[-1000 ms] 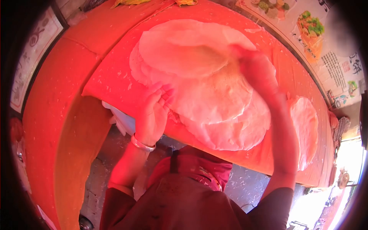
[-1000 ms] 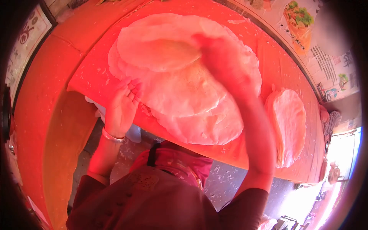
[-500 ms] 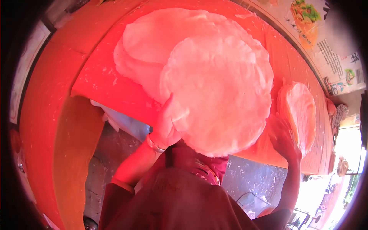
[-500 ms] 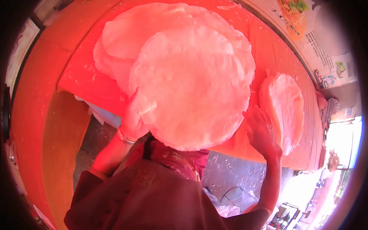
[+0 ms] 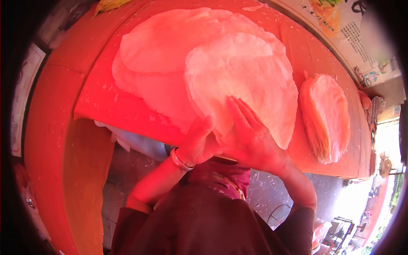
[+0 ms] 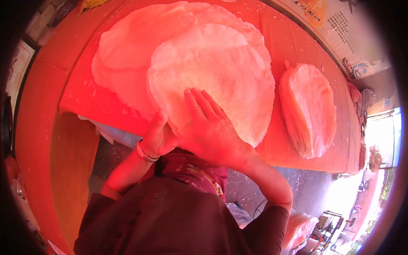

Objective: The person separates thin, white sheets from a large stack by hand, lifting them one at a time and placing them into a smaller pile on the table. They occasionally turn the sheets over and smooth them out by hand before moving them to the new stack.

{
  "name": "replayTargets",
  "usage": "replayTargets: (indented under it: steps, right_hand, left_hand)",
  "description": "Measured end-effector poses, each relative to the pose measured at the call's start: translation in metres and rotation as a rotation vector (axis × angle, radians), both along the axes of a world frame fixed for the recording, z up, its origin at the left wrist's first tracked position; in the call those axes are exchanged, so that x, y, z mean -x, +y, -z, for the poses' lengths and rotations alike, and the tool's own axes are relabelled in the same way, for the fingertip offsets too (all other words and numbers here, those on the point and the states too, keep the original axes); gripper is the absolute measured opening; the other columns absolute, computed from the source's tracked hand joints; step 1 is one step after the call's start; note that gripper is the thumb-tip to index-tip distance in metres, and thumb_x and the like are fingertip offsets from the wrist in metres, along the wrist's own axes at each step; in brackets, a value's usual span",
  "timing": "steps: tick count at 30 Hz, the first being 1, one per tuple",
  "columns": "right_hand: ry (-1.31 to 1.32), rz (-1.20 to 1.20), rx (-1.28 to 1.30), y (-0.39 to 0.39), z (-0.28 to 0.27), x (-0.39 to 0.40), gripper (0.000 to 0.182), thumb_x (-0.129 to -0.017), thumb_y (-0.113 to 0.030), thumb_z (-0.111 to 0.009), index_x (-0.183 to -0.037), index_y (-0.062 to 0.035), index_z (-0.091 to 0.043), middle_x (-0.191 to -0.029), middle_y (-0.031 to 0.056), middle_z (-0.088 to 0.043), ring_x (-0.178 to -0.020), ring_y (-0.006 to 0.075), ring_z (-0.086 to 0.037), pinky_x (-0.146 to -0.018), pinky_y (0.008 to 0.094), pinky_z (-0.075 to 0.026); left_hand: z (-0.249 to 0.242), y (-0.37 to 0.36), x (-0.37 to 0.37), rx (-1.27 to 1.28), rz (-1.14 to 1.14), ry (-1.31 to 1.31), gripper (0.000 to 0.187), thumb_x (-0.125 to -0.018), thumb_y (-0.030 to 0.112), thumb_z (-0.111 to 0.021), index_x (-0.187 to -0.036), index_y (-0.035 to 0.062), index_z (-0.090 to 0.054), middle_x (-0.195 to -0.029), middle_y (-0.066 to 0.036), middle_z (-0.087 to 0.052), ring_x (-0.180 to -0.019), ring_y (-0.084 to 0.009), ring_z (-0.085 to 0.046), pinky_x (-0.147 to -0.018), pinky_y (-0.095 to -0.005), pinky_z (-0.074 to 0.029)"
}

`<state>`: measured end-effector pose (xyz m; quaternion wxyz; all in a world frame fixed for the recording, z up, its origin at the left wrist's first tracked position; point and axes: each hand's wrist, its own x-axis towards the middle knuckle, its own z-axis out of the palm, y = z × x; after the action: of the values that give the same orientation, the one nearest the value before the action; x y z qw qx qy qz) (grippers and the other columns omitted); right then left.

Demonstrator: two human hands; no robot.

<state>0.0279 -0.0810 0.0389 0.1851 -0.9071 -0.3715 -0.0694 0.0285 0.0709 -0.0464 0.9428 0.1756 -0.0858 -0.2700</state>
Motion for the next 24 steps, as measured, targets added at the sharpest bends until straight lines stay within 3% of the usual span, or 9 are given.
replayTargets:
  steps: [4,5,10,13,16,19,20,23,24]
  right_hand:
    - [0.314,0.072,-0.195,-0.008,-0.009,-0.002,0.07,-0.078,-0.026,-0.065,-0.132,0.0058,-0.032,-0.128,0.0272,-0.04,-0.12,0.041,-0.04,-0.098,0.0424,-0.037]
    - [0.362,0.068,-0.232,-0.012,-0.009,-0.002,0.067,-0.08,-0.023,-0.063,-0.132,0.0061,-0.032,-0.128,0.0273,-0.041,-0.119,0.0411,-0.041,-0.097,0.0418,-0.037]
    - [0.313,0.064,-0.128,-0.024,-0.012,-0.002,0.058,-0.082,-0.014,-0.056,-0.132,0.0046,-0.033,-0.124,0.0289,-0.044,-0.115,0.0425,-0.045,-0.094,0.042,-0.039]
    - [0.333,0.044,-0.183,-0.031,-0.008,-0.006,0.054,-0.081,-0.009,-0.054,-0.131,0.0027,-0.036,-0.119,0.0279,-0.049,-0.11,0.0418,-0.048,-0.091,0.0413,-0.042]
    - [0.28,0.119,-0.204,-0.024,-0.006,-0.002,0.05,-0.08,-0.005,-0.053,-0.128,0.0022,-0.041,-0.115,0.0255,-0.053,-0.106,0.04,-0.052,-0.087,0.0398,-0.045]
    - [0.118,0.168,-0.103,-0.006,-0.004,0.002,0.042,-0.079,-0.002,-0.054,-0.12,0.0019,-0.048,-0.11,0.0244,-0.055,-0.101,0.0382,-0.055,-0.082,0.0381,-0.048]
    - [0.045,0.171,-0.052,-0.004,-0.003,0.002,0.04,-0.078,-0.001,-0.054,-0.117,0.0018,-0.051,-0.108,0.0242,-0.056,-0.1,0.0376,-0.056,-0.08,0.0376,-0.049]
    - [0.298,0.162,0.138,-0.049,0.0,-0.028,0.029,-0.08,-0.003,-0.054,-0.109,0.0016,-0.057,-0.104,0.0207,-0.06,-0.099,0.0302,-0.059,-0.079,0.0353,-0.049]
    - [0.33,0.333,-0.059,-0.076,-0.006,-0.044,0.027,-0.081,-0.004,-0.053,-0.107,0.0,-0.059,-0.1,0.0164,-0.062,-0.095,0.0254,-0.06,-0.078,0.0335,-0.049]
  left_hand:
    - [0.002,-0.004,-0.002,0.04,-0.006,-0.04,0.05,-0.089,0.032,-0.055,-0.128,0.0082,-0.037,-0.12,-0.006,-0.049,-0.105,-0.019,-0.052,-0.08,-0.0354,-0.048]
    - [0.006,-0.005,-0.002,0.03,0.002,-0.049,0.052,-0.089,0.032,-0.055,-0.13,0.0075,-0.034,-0.125,-0.007,-0.045,-0.111,-0.021,-0.049,-0.083,-0.0379,-0.048]
    - [0.003,-0.011,-0.002,0.001,-0.015,0.004,0.055,-0.09,0.027,-0.054,-0.134,0.0053,-0.029,-0.13,-0.012,-0.042,-0.116,-0.0247,-0.048,-0.086,-0.0403,-0.049]
    - [0.006,-0.014,0.001,-0.047,-0.054,0.041,0.022,-0.092,0.018,-0.051,-0.111,0.0061,-0.049,-0.088,-0.005,-0.059,-0.077,-0.0157,-0.059,-0.067,-0.0309,-0.05]
    - [0.012,-0.019,0.003,-0.183,-0.164,0.03,0.019,-0.091,0.013,-0.052,-0.108,0.0054,-0.05,-0.087,-0.004,-0.058,-0.075,-0.0143,-0.059,-0.065,-0.0286,-0.05]
    - [0.035,-0.014,-0.001,-0.162,-0.037,-0.086,0.019,-0.089,0.009,-0.054,-0.107,0.0045,-0.051,-0.091,-0.004,-0.059,-0.08,-0.015,-0.06,-0.071,-0.0293,-0.051]
    - [0.028,-0.018,0.001,-0.212,-0.11,0.026,0.02,-0.089,0.009,-0.054,-0.108,0.0041,-0.051,-0.094,-0.005,-0.059,-0.083,-0.0158,-0.06,-0.074,-0.0298,-0.05]
    - [0.008,-0.031,0.008,-0.263,-0.236,0.294,0.022,-0.088,0.007,-0.054,-0.109,0.0028,-0.051,-0.102,-0.008,-0.059,-0.094,-0.0183,-0.06,-0.083,-0.0317,-0.05]
    - [0.01,-0.029,0.008,-0.214,-0.224,0.344,0.023,-0.087,0.007,-0.054,-0.11,0.0025,-0.051,-0.105,-0.009,-0.059,-0.098,-0.0192,-0.059,-0.086,-0.0326,-0.049]
